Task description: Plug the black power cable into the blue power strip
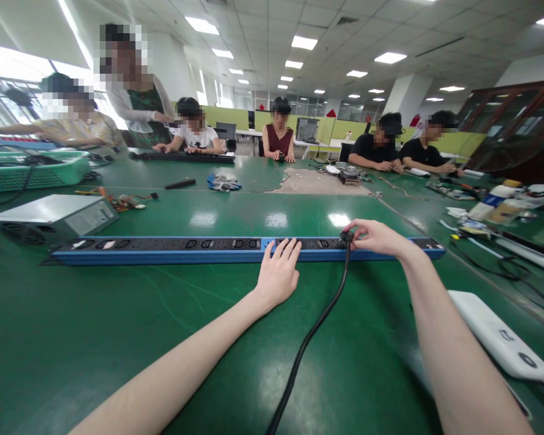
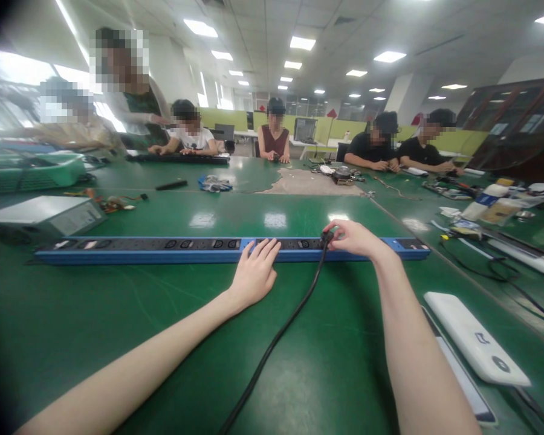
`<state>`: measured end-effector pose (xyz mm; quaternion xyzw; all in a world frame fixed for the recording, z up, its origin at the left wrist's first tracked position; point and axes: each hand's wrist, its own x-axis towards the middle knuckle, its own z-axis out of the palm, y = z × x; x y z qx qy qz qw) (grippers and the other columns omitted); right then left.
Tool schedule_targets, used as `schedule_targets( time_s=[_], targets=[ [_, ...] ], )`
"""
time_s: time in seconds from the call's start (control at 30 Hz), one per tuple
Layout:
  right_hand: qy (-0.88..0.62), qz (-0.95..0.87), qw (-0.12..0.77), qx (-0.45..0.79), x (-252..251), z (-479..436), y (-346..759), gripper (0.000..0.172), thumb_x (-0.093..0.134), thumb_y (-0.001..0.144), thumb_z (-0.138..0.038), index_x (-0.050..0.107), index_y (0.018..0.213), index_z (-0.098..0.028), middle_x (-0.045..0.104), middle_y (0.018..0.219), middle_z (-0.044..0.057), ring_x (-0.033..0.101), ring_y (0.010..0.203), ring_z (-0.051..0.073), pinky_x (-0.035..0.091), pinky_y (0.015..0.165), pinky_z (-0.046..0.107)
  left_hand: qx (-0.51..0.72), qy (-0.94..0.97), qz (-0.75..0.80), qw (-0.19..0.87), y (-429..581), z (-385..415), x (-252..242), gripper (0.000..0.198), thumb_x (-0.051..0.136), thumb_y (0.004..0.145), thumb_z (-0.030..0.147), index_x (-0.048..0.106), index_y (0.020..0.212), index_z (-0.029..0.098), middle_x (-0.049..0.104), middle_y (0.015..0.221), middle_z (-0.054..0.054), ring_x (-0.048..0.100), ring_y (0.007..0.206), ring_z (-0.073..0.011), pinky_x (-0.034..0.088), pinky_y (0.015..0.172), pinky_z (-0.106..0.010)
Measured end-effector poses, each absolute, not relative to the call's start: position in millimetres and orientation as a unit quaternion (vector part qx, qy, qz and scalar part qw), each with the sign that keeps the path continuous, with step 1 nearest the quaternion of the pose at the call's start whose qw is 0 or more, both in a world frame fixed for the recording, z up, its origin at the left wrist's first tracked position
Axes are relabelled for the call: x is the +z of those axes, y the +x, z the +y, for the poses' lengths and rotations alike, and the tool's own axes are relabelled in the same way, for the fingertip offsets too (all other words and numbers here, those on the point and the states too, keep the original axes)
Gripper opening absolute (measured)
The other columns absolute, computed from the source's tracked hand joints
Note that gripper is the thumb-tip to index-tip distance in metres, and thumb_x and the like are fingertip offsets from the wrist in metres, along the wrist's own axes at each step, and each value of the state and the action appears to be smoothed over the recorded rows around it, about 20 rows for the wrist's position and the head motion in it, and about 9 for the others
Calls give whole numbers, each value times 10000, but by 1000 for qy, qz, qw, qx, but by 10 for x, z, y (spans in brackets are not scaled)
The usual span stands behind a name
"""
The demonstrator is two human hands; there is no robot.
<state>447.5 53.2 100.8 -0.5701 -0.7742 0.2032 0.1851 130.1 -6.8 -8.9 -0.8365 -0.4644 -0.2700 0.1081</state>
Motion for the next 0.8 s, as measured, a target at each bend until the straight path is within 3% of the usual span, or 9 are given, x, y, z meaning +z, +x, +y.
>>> schedule_targets(
  time_s=[0.13, 0.27, 0.4, 0.57, 0.8],
  targets=[
    [-603, -780, 146, 75, 1051, 521, 4433, 306, 772, 798, -454, 735, 1007, -233, 728, 685, -2, 695, 685, 188, 446, 646, 265, -261, -837, -469, 111, 1305, -74, -77, 667, 504, 946, 233, 399, 1604, 214, 424, 1665, -75, 355, 1546, -267, 178, 1317, -525],
    [-622, -758, 159, -118, 1209, 392, 4229, 450, 653, 872, -684, 710, 849, -237, 718, 716, 39, 665, 718, 215, 335, 615, 270, -260, -837, -468, 113, 1299, -84, -59, 676, 517, 941, 232, 397, 1606, 202, 432, 1660, -76, 365, 1539, -265, 188, 1314, -518],
    [-624, -703, 251, -231, 1428, 217, 4039, 546, 443, 995, -678, 662, 798, -218, 705, 764, 80, 640, 769, 224, 270, 626, 278, -264, -836, -467, 114, 1296, -84, -58, 682, 528, 937, 236, 400, 1605, 202, 436, 1657, -79, 367, 1537, -269, 189, 1312, -525],
    [-660, -617, 363, -227, 1516, 234, 4044, 583, 368, 1022, -648, 635, 753, -205, 672, 741, 82, 594, 727, 201, 280, 624, 282, -260, -837, -467, 119, 1299, -80, -69, 673, 520, 945, 242, 399, 1606, 212, 431, 1661, -75, 359, 1542, -266, 182, 1313, -527],
    [-752, -629, 176, -95, 951, 574, 3962, 508, 470, 958, -620, 711, 758, -219, 730, 842, 115, 656, 820, 246, 363, 673, 288, -257, -836, -470, 122, 1305, -76, -71, 679, 515, 950, 250, 385, 1615, 213, 417, 1669, -70, 350, 1548, -269, 171, 1317, -521]
  ],
)
